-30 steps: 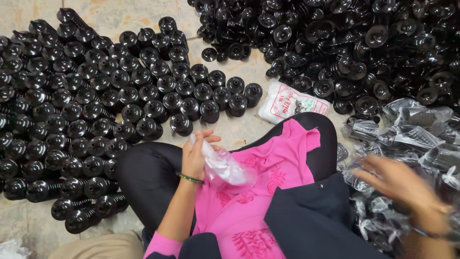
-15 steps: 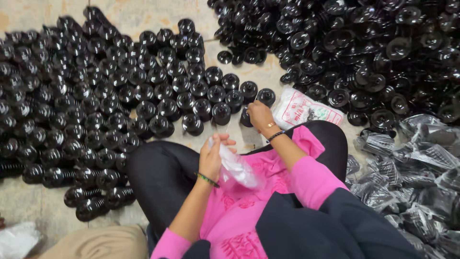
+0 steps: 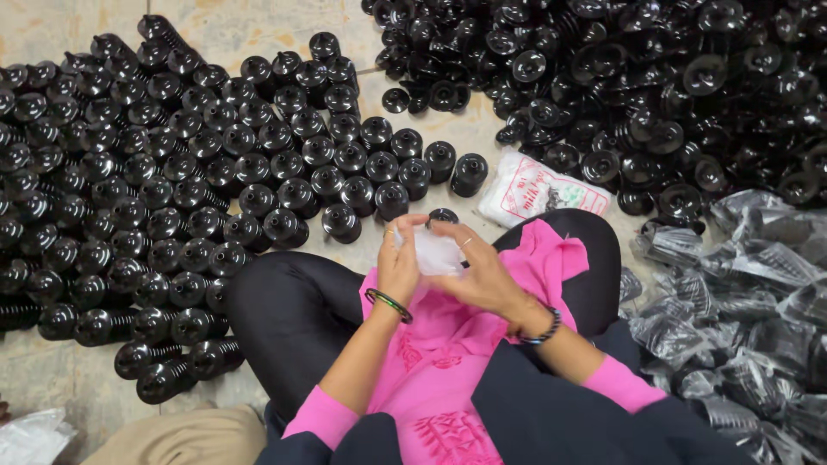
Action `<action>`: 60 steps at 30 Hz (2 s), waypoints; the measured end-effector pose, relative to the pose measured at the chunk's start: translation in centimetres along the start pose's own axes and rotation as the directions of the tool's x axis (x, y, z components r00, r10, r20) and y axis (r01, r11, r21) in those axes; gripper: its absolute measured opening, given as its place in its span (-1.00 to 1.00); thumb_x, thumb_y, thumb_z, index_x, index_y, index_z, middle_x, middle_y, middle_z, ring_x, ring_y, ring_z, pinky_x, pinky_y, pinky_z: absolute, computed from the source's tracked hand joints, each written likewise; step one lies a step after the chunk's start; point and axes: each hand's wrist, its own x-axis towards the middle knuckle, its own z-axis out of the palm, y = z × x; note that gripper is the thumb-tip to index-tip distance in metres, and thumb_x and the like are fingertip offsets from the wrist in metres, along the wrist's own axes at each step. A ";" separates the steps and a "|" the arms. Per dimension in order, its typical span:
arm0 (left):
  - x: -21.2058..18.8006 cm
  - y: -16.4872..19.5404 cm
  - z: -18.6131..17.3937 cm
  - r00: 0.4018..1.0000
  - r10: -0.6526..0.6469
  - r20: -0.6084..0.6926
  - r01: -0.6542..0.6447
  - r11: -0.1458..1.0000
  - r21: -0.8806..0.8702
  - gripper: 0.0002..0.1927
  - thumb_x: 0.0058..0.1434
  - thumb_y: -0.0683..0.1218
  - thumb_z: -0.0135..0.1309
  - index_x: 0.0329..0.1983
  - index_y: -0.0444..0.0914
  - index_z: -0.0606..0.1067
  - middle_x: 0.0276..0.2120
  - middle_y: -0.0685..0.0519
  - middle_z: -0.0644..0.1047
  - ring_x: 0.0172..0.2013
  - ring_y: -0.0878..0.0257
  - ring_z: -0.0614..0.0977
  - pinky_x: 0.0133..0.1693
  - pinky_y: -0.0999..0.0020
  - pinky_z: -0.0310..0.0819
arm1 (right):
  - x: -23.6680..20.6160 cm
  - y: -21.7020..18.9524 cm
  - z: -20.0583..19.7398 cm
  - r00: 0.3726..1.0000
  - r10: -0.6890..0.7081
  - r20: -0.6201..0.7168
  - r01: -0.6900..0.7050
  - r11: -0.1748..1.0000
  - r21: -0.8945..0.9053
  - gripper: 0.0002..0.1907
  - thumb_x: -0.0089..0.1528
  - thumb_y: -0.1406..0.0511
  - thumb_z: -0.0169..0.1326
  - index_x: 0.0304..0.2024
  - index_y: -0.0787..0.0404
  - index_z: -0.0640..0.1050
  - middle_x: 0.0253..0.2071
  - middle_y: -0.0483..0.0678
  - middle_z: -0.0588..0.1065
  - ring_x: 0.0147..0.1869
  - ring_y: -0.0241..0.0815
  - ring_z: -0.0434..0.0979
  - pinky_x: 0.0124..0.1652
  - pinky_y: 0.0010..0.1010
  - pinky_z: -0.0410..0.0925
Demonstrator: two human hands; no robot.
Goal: The person sits on the floor among large piles of black plastic lamp-holder parts, wraps each part in white foam sheeting, and places the wrapped parts into clear plastic bags. They repeatedly pick parts one at a time from the pile, wrap them, and set filled bags aside with other completed bags.
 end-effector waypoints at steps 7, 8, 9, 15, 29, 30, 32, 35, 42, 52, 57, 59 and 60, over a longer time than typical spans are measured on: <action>-2.2 0.8 -0.5 0.997 -0.023 0.070 0.040 0.965 -0.258 -0.67 0.27 -0.04 0.23 0.00 -0.34 0.55 -0.18 0.08 0.61 -0.20 0.40 0.57 -0.13 0.48 0.47 | -1.3 2.2 2.3 0.859 0.511 -0.026 -0.374 0.662 0.649 -0.82 0.49 0.34 0.09 -0.11 0.39 0.58 -0.23 -0.17 0.51 -0.18 -0.46 0.41 -0.20 -0.57 0.31; -2.5 0.8 -0.8 0.998 -0.039 0.056 0.053 0.958 -0.281 -0.70 0.27 -0.05 0.25 -0.04 -0.34 0.58 -0.21 0.09 0.62 -0.22 0.41 0.58 -0.15 0.50 0.48 | -1.2 1.9 2.1 0.869 0.495 -0.009 -0.379 0.678 0.630 -0.85 0.43 0.35 0.09 -0.10 0.36 0.57 -0.21 -0.18 0.53 -0.16 -0.47 0.45 -0.17 -0.59 0.34; -2.7 0.8 -1.0 0.998 -0.054 0.043 0.064 0.950 -0.305 -0.73 0.26 -0.07 0.27 -0.08 -0.35 0.60 -0.25 0.10 0.63 -0.25 0.43 0.59 -0.17 0.52 0.50 | -1.1 1.5 1.8 0.878 0.478 0.009 -0.383 0.694 0.609 -0.86 0.37 0.36 0.09 -0.09 0.33 0.56 -0.20 -0.19 0.56 -0.15 -0.48 0.49 -0.15 -0.61 0.38; -3.4 1.3 -1.4 0.994 -0.070 0.089 0.078 0.993 -0.093 -0.78 0.28 -0.08 0.29 -0.19 -0.36 0.65 -0.38 0.09 0.59 -0.37 0.39 0.50 -0.32 0.47 0.37 | -0.4 -0.9 0.2 0.897 0.442 0.026 -0.378 0.733 0.566 -0.84 0.33 0.37 0.14 -0.11 0.39 0.58 -0.23 -0.16 0.58 -0.19 -0.47 0.50 -0.18 -0.63 0.37; -3.9 0.2 -1.1 0.989 0.104 0.107 -0.119 0.982 0.145 -0.56 0.42 0.03 0.12 -0.51 -0.31 0.38 -0.62 0.20 0.36 -0.53 0.43 0.35 -0.47 0.41 0.25 | -1.9 1.9 1.1 0.902 0.415 0.118 -0.343 0.527 0.778 -0.92 0.34 0.36 0.12 -0.24 0.25 0.50 -0.22 -0.20 0.50 -0.18 -0.44 0.45 -0.14 -0.59 0.34; -4.0 0.0 -1.1 0.981 0.134 0.138 -0.157 0.973 0.170 -0.54 0.45 0.03 0.09 -0.52 -0.31 0.37 -0.61 0.17 0.34 -0.52 0.41 0.35 -0.46 0.41 0.25 | -1.9 2.4 1.0 0.870 0.439 0.224 -0.403 0.372 0.836 -0.92 0.35 0.34 0.08 -0.24 0.22 0.49 -0.24 -0.16 0.52 -0.18 -0.40 0.49 -0.13 -0.56 0.37; -4.3 -0.5 -1.1 0.975 0.156 0.155 -0.177 0.976 0.130 -0.57 0.47 0.03 0.06 -0.47 -0.32 0.40 -0.56 0.17 0.35 -0.48 0.40 0.36 -0.41 0.42 0.27 | -2.1 3.2 0.8 0.844 0.369 0.388 -0.439 0.062 0.897 -0.89 0.44 0.33 0.03 -0.20 0.22 0.46 -0.24 -0.13 0.52 -0.19 -0.37 0.51 -0.16 -0.55 0.37; -4.7 -1.4 -1.3 0.960 0.243 0.141 -0.247 0.969 0.013 -0.63 0.41 0.04 0.08 -0.37 -0.34 0.47 -0.40 0.15 0.44 -0.36 0.40 0.43 -0.32 0.42 0.34 | -2.7 3.8 0.8 0.854 0.280 0.438 -0.431 -0.090 0.898 -0.88 0.51 0.34 0.00 -0.15 0.24 0.45 -0.21 -0.13 0.51 -0.23 -0.39 0.47 -0.22 -0.56 0.34; -5.4 -5.2 -1.7 0.984 -0.053 0.170 0.075 0.989 -0.124 -0.56 0.56 0.04 0.07 -0.44 -0.25 0.37 -0.47 0.24 0.32 -0.40 0.48 0.28 -0.41 0.51 0.14 | -3.4 3.0 2.2 0.880 0.374 0.293 -0.428 0.357 0.830 -0.88 0.42 0.32 0.09 -0.21 0.18 0.44 -0.27 -0.24 0.42 -0.21 -0.48 0.37 -0.17 -0.57 0.28; -5.3 -1.5 -5.4 0.583 -0.277 0.764 0.621 0.759 -0.198 -0.78 0.29 0.02 0.06 -0.35 -0.21 0.54 -0.44 0.19 0.59 -0.38 0.40 0.59 -0.28 0.45 0.49 | -3.3 4.3 -1.4 0.781 0.274 0.561 -0.591 0.034 0.806 -0.82 0.35 0.25 0.16 -0.14 0.18 0.45 -0.46 -0.32 0.36 -0.54 -0.57 0.26 -0.55 -0.72 0.16; -4.5 1.8 -8.3 0.449 -0.380 0.808 0.355 0.906 0.229 -0.69 0.32 0.10 0.13 -0.34 -0.23 0.59 -0.49 0.16 0.58 -0.44 0.43 0.54 -0.36 0.46 0.43 | -2.8 2.4 -5.0 0.550 0.247 0.798 -0.777 0.502 0.380 -0.70 0.25 0.23 0.24 -0.04 0.23 0.55 -0.43 -0.27 0.47 -0.40 -0.53 0.40 -0.37 -0.64 0.27; -5.0 2.7 -8.7 0.449 -0.380 0.809 0.226 0.924 0.309 -0.67 0.31 0.10 0.16 -0.38 -0.24 0.58 -0.50 0.15 0.60 -0.44 0.45 0.55 -0.35 0.48 0.43 | -2.9 1.0 -6.0 0.440 0.243 0.865 -0.767 0.603 0.221 -0.74 0.23 0.24 0.27 -0.10 0.24 0.57 -0.43 -0.25 0.52 -0.38 -0.52 0.45 -0.35 -0.63 0.32; -5.4 3.1 -8.9 0.449 -0.382 0.808 0.161 0.924 0.347 -0.66 0.31 0.11 0.18 -0.40 -0.25 0.58 -0.50 0.15 0.61 -0.43 0.46 0.56 -0.35 0.48 0.43 | -3.3 0.1 -6.5 0.420 0.241 0.875 -0.753 0.630 0.188 -0.77 0.26 0.25 0.28 -0.17 0.27 0.58 -0.42 -0.24 0.53 -0.35 -0.51 0.47 -0.33 -0.62 0.32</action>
